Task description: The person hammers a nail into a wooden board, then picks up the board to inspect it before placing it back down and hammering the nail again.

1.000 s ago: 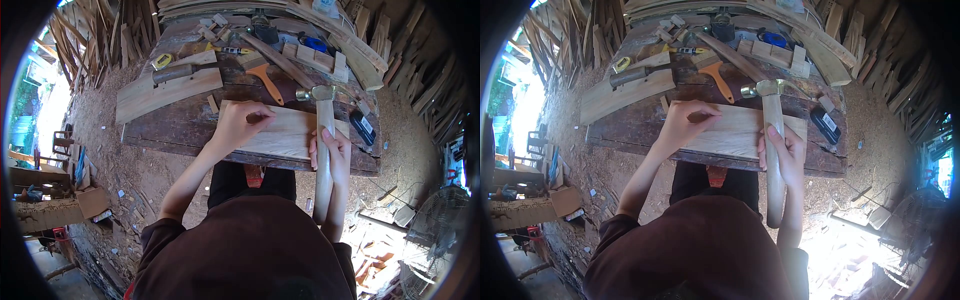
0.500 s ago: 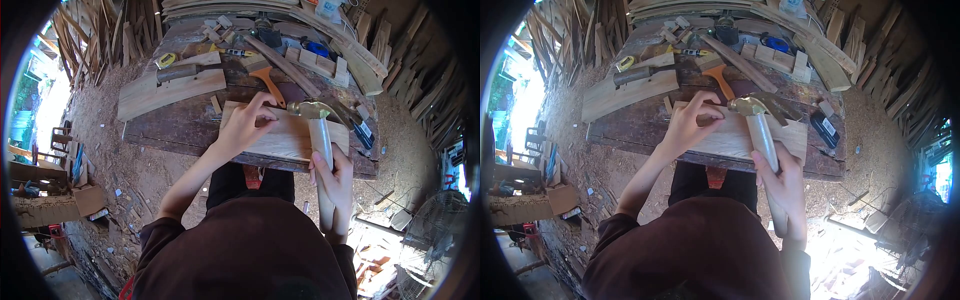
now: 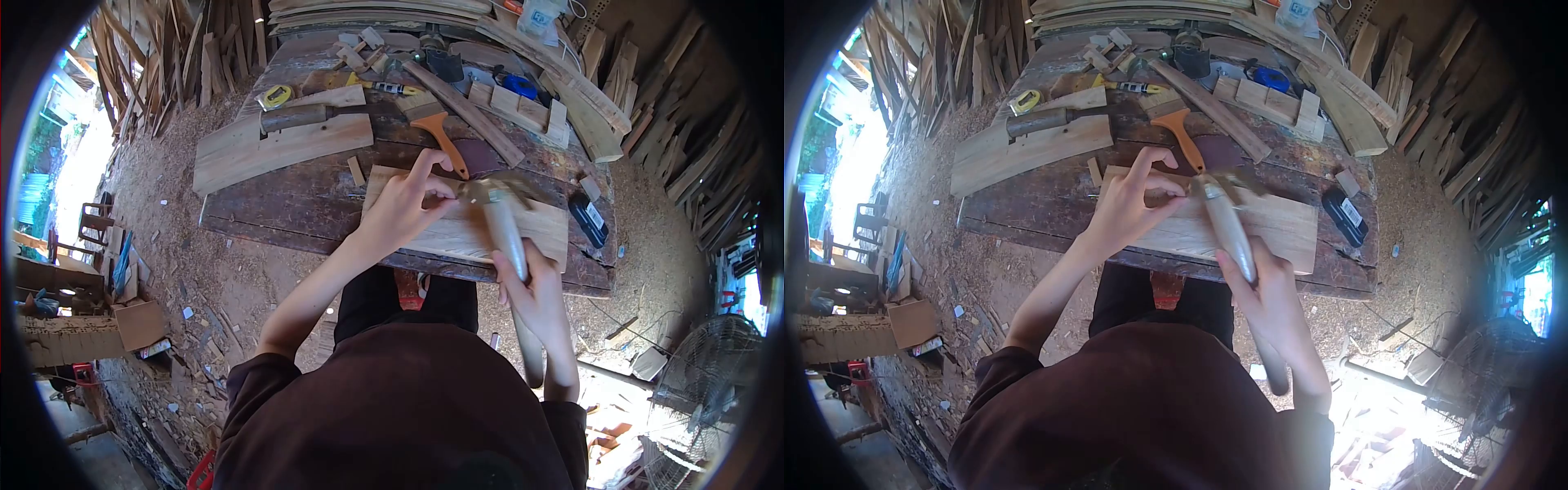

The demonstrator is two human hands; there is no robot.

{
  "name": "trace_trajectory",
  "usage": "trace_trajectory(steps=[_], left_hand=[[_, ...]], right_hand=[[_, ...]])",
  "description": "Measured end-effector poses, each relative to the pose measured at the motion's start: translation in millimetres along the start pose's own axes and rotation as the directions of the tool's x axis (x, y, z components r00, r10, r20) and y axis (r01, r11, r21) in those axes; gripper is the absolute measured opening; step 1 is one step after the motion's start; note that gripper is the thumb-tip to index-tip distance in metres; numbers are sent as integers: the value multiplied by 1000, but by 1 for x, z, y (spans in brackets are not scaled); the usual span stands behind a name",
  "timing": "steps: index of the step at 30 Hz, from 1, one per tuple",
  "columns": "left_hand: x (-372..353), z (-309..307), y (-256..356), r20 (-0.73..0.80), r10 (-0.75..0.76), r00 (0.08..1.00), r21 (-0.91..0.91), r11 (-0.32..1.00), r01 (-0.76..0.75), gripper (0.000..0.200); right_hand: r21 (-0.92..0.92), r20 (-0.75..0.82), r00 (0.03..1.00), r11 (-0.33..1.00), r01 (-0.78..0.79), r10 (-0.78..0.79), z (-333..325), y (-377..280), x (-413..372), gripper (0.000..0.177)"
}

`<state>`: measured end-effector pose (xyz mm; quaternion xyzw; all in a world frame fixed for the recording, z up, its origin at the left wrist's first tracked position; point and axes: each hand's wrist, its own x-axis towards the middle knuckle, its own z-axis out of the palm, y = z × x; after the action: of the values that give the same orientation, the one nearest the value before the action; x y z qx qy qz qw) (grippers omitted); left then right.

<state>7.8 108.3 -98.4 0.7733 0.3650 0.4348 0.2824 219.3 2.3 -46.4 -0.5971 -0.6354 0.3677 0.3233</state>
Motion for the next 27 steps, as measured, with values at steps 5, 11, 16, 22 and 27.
trace_trajectory(steps=[5,11,16,22,27], left_hand=[[0,1,-2,-9,1,1000,-33,999,-2,47],[1,-2,2,25,-16,1000,33,999,16,47],[-1,0,1,-4,-7,1000,-31,999,7,45],[-1,1,-5,5,137,991,65,988,-137,15],[-2,2,-9,-21,177,984,121,977,-174,8]], right_hand=[[-61,-12,998,996,63,-64,-10,-16,-6,17],[-90,-26,995,992,92,-94,0,-4,-2,18],[-18,-33,999,1000,8,-9,-10,-19,-6,22],[294,-122,992,954,68,-33,-15,-4,2,17],[487,-149,989,869,89,-17,-7,35,40,23]])
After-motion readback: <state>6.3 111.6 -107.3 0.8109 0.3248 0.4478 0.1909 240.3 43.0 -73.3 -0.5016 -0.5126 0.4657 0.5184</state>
